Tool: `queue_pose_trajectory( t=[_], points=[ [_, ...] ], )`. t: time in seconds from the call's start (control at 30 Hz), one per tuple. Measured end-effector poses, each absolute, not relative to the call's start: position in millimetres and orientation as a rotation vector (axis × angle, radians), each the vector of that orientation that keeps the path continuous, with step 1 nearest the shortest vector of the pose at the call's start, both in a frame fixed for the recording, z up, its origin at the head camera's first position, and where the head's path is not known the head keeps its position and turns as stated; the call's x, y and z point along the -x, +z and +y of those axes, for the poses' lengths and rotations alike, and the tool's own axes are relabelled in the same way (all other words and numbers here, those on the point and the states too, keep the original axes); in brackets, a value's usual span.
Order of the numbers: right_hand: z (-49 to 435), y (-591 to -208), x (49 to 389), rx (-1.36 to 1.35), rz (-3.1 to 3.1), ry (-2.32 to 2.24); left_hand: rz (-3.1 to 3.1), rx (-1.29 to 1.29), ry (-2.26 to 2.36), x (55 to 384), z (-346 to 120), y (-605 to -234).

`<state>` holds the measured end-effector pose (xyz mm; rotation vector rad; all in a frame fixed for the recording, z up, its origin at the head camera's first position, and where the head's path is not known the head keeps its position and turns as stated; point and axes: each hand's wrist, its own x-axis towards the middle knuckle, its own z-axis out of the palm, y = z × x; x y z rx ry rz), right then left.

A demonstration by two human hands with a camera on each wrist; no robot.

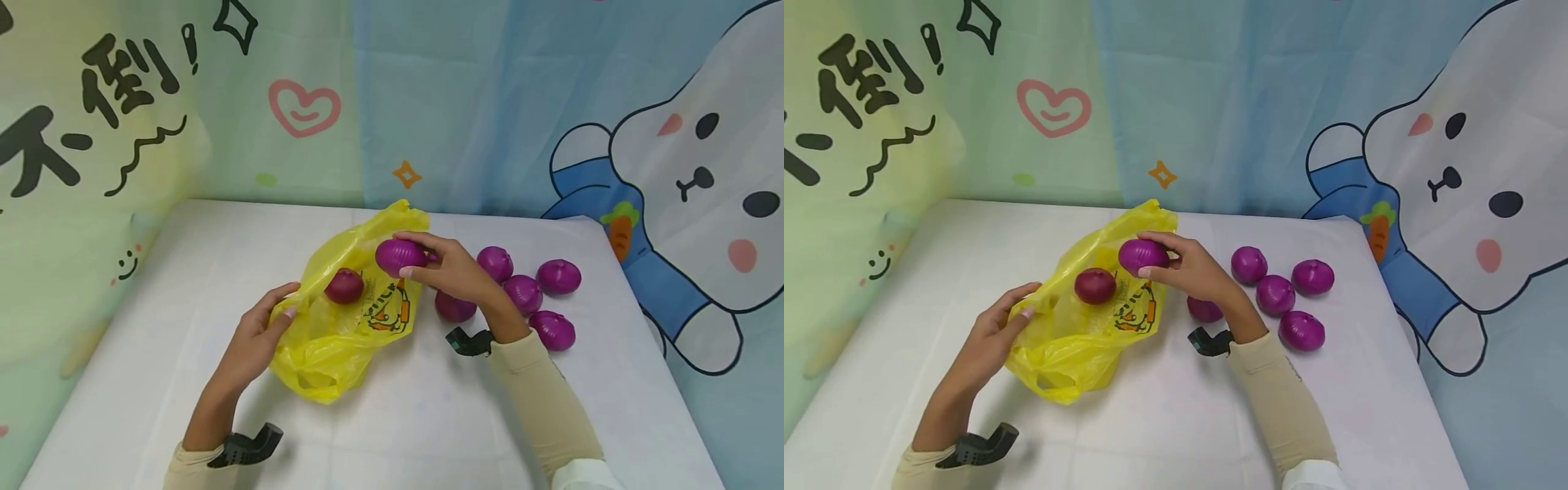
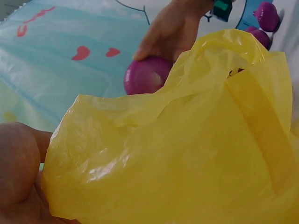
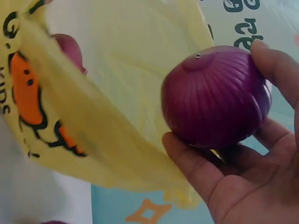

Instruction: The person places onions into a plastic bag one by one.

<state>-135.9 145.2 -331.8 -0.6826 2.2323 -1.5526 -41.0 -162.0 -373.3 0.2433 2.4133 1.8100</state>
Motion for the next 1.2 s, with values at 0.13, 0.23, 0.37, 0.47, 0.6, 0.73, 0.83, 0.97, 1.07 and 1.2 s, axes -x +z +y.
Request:
queue_pose_trajectory(
  t=[0.13,0.23,0.37,0.47,0.6,0.73,0.83,0.97,1.07,1.2],
  points=[
    [130,-330,144,0.706,2.277,-1.477,2.419,-0.244,1.813,37,-158,-361],
    [120,-333,151,0.724,2.281,-1.457,2.426,-0.246,1.811,36,-157,-356],
    [107,-348,163,0.752,2.285,-1.401,2.411,-0.239,1.817,37,-159,-359],
    [97,-363,174,0.823,2.336,-1.312,2.385,-0.226,1.821,40,-163,-369],
    [85,-376,184,0.875,2.392,-1.243,2.376,-0.236,1.825,43,-165,-384],
    [76,-382,186,0.849,2.438,-1.173,2.388,-0.271,1.853,44,-165,-389],
    [71,-388,187,0.843,2.476,-1.117,2.378,-0.272,1.861,42,-165,-385],
    [67,-397,187,0.839,2.480,-1.126,2.375,-0.256,1.855,39,-163,-371],
    [65,-401,186,0.833,2.484,-1.153,2.383,-0.247,1.862,37,-161,-362],
    [64,-404,186,0.842,2.504,-1.193,2.375,-0.232,1.864,36,-160,-359]
  ],
)
